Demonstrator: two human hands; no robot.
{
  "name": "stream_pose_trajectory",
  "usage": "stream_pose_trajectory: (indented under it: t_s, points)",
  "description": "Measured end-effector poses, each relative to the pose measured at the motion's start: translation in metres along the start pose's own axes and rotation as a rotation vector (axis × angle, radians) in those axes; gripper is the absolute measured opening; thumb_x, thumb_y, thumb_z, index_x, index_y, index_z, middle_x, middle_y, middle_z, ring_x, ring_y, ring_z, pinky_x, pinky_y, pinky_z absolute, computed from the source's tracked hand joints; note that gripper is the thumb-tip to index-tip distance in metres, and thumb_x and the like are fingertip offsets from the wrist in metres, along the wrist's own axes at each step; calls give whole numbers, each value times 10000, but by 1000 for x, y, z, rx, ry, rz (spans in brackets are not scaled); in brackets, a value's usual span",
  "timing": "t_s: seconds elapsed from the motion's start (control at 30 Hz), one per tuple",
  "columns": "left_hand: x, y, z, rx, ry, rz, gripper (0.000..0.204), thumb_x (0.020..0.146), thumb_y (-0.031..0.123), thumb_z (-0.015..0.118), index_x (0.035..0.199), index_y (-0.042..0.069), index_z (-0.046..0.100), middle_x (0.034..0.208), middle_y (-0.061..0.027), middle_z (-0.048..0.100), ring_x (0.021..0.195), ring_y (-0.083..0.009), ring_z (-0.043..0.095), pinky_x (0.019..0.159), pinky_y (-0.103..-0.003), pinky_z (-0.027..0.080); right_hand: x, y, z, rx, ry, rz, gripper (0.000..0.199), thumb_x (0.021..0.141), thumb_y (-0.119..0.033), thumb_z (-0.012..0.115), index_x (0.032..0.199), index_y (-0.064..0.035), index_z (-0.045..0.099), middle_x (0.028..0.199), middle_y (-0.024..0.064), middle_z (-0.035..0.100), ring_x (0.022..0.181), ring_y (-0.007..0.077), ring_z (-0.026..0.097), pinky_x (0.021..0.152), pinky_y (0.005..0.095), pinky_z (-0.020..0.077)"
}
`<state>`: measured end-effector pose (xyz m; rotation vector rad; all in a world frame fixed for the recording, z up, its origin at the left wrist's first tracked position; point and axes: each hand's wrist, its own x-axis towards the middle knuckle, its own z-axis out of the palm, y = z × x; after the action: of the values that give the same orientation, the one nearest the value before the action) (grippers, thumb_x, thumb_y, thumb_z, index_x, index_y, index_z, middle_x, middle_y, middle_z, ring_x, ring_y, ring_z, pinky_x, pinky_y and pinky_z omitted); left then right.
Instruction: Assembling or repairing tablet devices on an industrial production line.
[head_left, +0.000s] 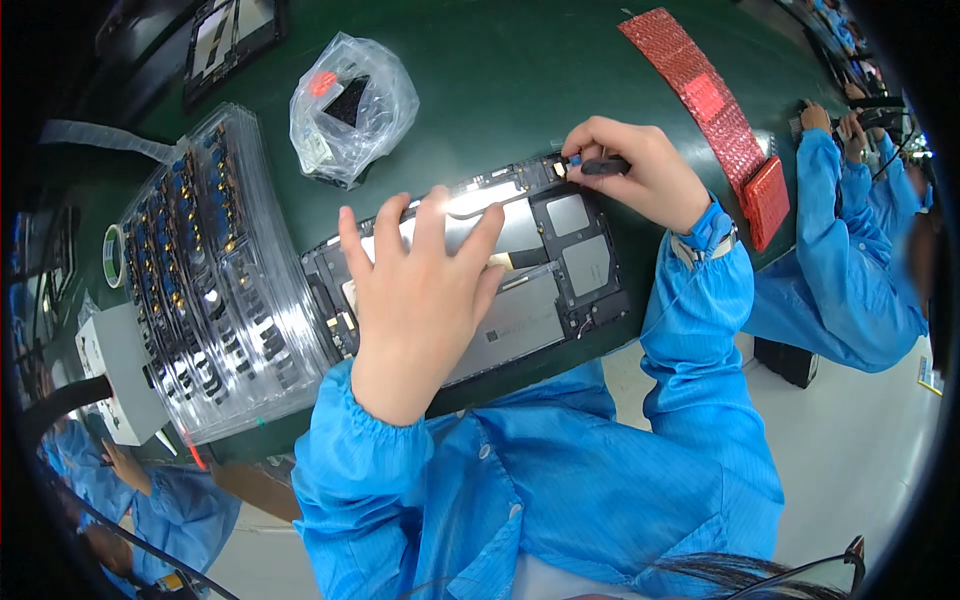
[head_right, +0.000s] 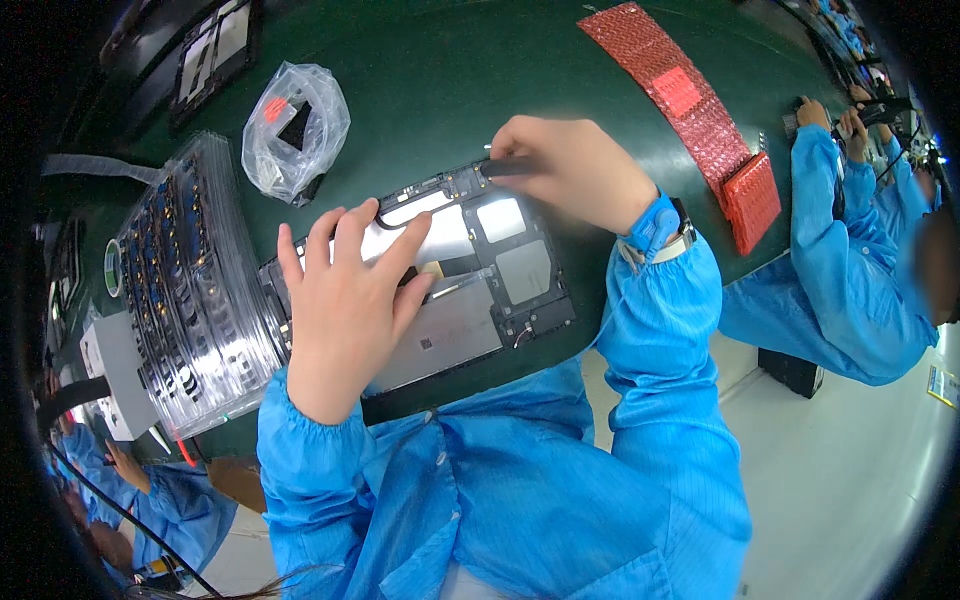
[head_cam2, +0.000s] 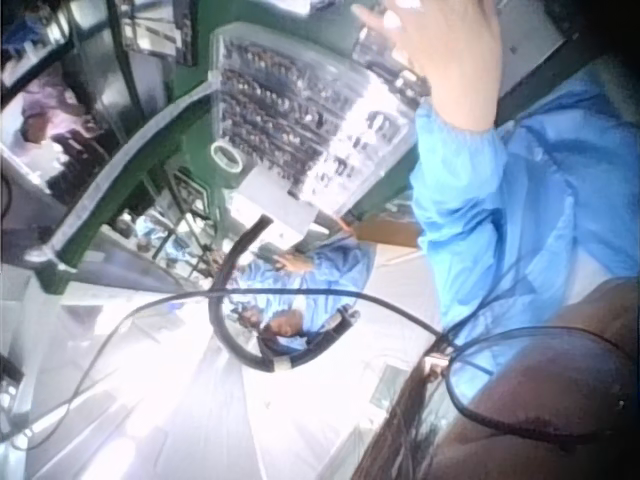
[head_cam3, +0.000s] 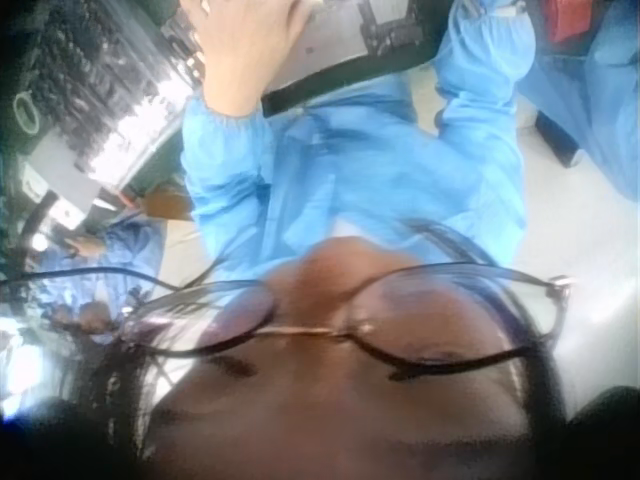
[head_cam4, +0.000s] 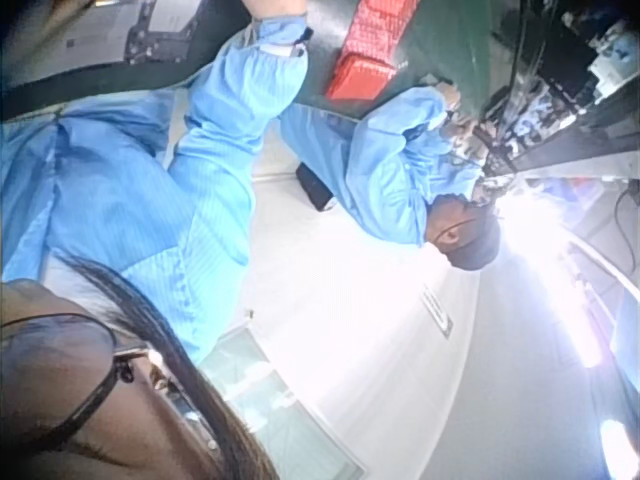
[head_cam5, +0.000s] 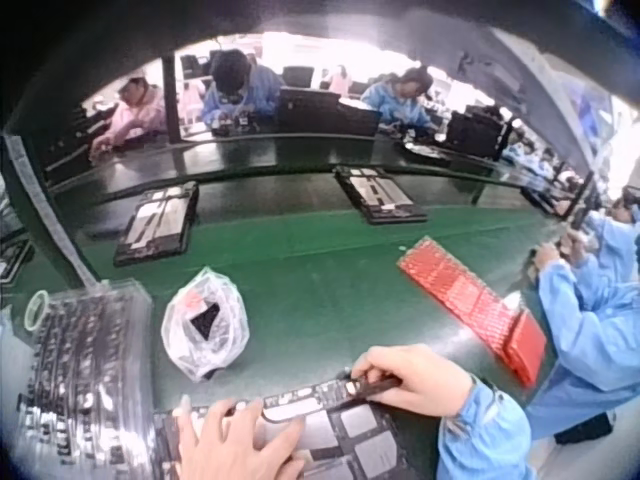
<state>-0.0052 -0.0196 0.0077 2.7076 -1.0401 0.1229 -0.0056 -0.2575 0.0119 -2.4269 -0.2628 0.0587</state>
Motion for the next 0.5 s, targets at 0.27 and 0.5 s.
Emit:
stream_pose_trajectory:
  t_s: [0.27,0.5]
  points:
    - [3,17,1,28,51,3,501,669,422,662,1130,270,541,1059,-158,454,1080,-373,414,916,-625,210,1,5,3,95,376,79,173,817,-76,543,981,-54,594,927,91,620,749,148,604,657,254,476]
    - [-45,3,-15,-132,67,-13,553,690,415,648,1192,237,498,1231,-156,428,1182,-409,328,933,-645,165,-8,-31,-6,-36,375,-311,278,786,-7,504,1041,-67,597,1193,114,512,985,230,559,769,315,470]
